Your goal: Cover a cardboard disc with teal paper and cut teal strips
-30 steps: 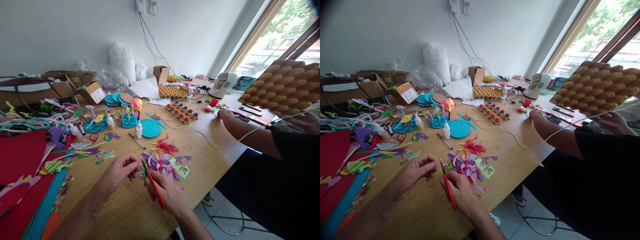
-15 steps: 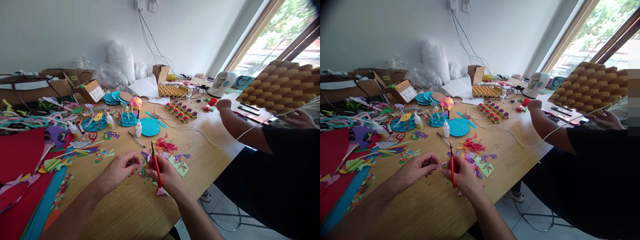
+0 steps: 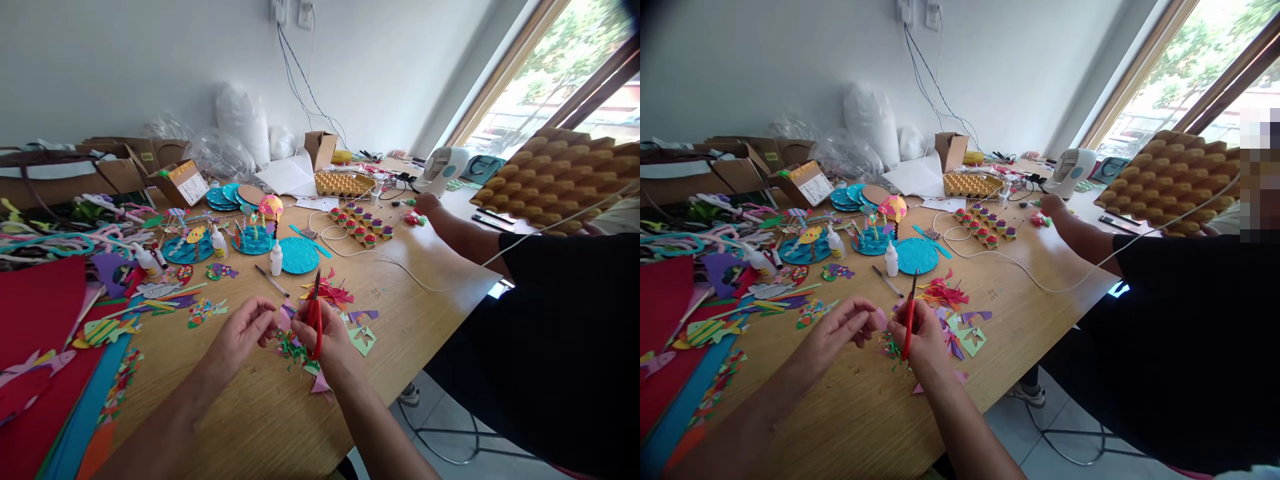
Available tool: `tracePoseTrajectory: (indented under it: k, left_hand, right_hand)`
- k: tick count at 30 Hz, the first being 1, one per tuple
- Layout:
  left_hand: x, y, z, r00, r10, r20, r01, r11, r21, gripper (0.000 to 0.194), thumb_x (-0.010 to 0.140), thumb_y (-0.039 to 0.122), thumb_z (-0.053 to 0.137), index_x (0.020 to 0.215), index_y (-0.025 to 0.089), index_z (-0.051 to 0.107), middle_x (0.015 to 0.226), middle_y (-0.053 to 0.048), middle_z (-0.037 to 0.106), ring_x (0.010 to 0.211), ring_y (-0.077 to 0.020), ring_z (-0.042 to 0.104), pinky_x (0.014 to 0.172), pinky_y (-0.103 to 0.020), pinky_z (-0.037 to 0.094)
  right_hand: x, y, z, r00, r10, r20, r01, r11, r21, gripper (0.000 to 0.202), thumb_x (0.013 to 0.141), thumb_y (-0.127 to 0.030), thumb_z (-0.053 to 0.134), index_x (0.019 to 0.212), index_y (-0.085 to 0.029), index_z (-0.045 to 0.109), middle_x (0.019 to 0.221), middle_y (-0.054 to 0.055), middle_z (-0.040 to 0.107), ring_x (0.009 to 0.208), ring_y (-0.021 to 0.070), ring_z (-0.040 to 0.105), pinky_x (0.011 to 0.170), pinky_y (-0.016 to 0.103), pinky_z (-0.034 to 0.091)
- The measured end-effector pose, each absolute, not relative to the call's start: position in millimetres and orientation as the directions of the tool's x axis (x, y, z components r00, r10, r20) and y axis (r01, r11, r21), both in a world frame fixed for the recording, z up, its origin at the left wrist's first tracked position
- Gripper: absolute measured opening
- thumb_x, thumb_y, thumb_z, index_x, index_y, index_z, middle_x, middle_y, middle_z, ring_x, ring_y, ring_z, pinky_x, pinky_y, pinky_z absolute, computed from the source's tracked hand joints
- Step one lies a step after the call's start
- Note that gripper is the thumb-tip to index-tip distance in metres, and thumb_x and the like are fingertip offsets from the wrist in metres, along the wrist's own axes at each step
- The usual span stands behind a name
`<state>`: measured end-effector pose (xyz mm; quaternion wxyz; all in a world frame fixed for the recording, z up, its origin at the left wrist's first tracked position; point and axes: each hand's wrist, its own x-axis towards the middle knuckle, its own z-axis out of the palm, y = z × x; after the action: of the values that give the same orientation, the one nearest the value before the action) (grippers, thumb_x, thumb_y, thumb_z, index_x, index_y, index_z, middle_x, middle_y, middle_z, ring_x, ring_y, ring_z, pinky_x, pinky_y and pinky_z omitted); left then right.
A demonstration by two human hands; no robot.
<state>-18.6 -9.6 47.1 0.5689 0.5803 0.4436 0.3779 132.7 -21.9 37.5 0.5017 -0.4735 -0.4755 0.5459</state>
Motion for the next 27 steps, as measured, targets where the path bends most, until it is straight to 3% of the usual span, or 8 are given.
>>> tracePoseTrajectory:
  k: [6,17,27]
  left_hand:
    - [-7.5,-16.4,39.6,0.321,0.943,-0.085,0.052,0.072,0.996,0.019,0.076,0.038,0.05,0.071,0.02,0.049,0.059,0.005,0.045,0.054,-0.0111,0.045,0.05,-0.022,0.038]
    - [-20.2,-6.1,52.0,0.439,0.892,-0.106,0.227,0.004,0.974,0.009,0.069,0.021,0.056,0.061,0.018,0.057,0.056,0.005,0.051,0.054,-0.0112,0.041,0.049,-0.022,0.028]
    - [-11.6,-21.7,40.4,0.385,0.915,-0.119,0.061,0.104,0.993,0.019,0.076,0.033,0.047,0.084,0.017,0.053,0.065,0.002,0.05,0.061,-0.0138,0.047,0.057,-0.026,0.038]
  right_hand:
    - [122.5,-27.1,26.5,0.011,1.0,0.022,-0.13,0.024,-0.991,0.022,0.066,-0.029,0.063,0.075,-0.018,0.047,0.067,-0.004,0.049,0.056,0.009,0.045,0.05,0.021,0.037]
    - [131.2,-16.2,41.8,-0.156,0.986,0.054,0.097,0.07,-0.993,0.015,0.067,-0.019,0.061,0.077,-0.017,0.05,0.069,-0.003,0.052,0.061,0.0104,0.048,0.054,0.022,0.039]
    - [125.2,-19.4,34.0,0.083,0.996,0.017,-0.236,0.036,-0.971,0.018,0.069,-0.026,0.061,0.08,-0.019,0.049,0.07,-0.004,0.051,0.058,0.0094,0.047,0.051,0.02,0.037]
